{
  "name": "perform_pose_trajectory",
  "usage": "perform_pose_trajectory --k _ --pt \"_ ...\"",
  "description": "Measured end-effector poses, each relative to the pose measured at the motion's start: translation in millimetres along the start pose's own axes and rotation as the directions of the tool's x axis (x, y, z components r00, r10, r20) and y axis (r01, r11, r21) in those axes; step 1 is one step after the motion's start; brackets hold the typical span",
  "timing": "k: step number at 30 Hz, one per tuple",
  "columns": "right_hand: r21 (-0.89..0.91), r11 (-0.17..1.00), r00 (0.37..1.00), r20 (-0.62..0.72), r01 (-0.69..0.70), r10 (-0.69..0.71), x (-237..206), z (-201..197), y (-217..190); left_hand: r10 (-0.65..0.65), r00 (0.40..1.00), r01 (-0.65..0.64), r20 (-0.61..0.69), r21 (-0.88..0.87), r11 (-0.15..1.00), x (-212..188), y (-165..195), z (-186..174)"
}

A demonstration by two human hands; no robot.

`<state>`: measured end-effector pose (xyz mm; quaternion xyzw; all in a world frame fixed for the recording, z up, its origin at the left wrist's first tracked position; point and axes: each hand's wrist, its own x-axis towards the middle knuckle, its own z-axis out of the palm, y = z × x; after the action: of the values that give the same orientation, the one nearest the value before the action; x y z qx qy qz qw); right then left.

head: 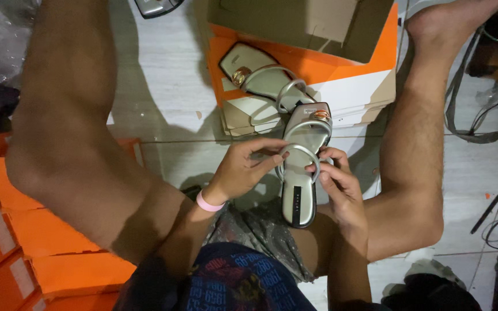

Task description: The person sits on the floor and packs a pair of white sandals into an orange shoebox. They place the sandals inside, add a black protective sheet, close the box, and then repeat the process with another pair of sandals.

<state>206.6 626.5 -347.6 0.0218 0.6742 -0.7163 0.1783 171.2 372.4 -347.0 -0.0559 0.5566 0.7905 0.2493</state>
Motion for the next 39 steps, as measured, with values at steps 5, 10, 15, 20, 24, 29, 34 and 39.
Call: perform_pose_trajectory --k 5,10,15,20,24,29,34,39 --pt "-0.074 0.997 1.0 -0.022 -0.021 0.02 -0.4 1.3 -0.9 -0.005 1.0 0.005 -0.009 0.038 0.999 -1.1 6.8 0.4" --pt "-0.042 0.999 0.998 -0.053 -0.033 0.03 -0.2 3.2 -0.5 0.045 0.998 -0.042 -0.032 0.109 0.993 -3.6 13.4 2.9" --pt "-0.237 0.971 0.996 -0.086 0.001 -0.022 -0.5 5.6 -2.9 0.04 0.997 -0.029 -0.061 0.171 0.985 -5.7 17.4 5.1" --pt "-0.278 0.961 0.987 -0.152 0.002 -0.046 -1.2 10.4 -2.8 0.106 0.99 -0.081 -0.096 0.235 0.969 -6.0 18.2 10.5" --pt "-0.347 0.938 0.986 -0.151 0.013 -0.069 -2.5 10.4 -1.9 0.115 0.987 -0.085 -0.108 0.25 0.965 -6.9 19.5 12.4" --pt "-0.222 0.975 0.999 -0.055 -0.016 0.004 -2.9 6.1 0.9 0.147 0.986 -0.114 -0.079 0.321 0.94 -6.5 21.0 13.3" --pt "-0.177 0.974 0.987 -0.1 -0.144 0.127 -3.7 6.7 9.0 0.276 0.96 -0.204 -0.052 0.543 0.814 -8.4 18.7 22.0" --pt "-0.194 0.977 0.982 -0.182 -0.093 0.058 -5.0 6.2 12.6 0.347 0.934 -0.235 -0.08 0.595 0.769 -9.2 14.1 27.8"
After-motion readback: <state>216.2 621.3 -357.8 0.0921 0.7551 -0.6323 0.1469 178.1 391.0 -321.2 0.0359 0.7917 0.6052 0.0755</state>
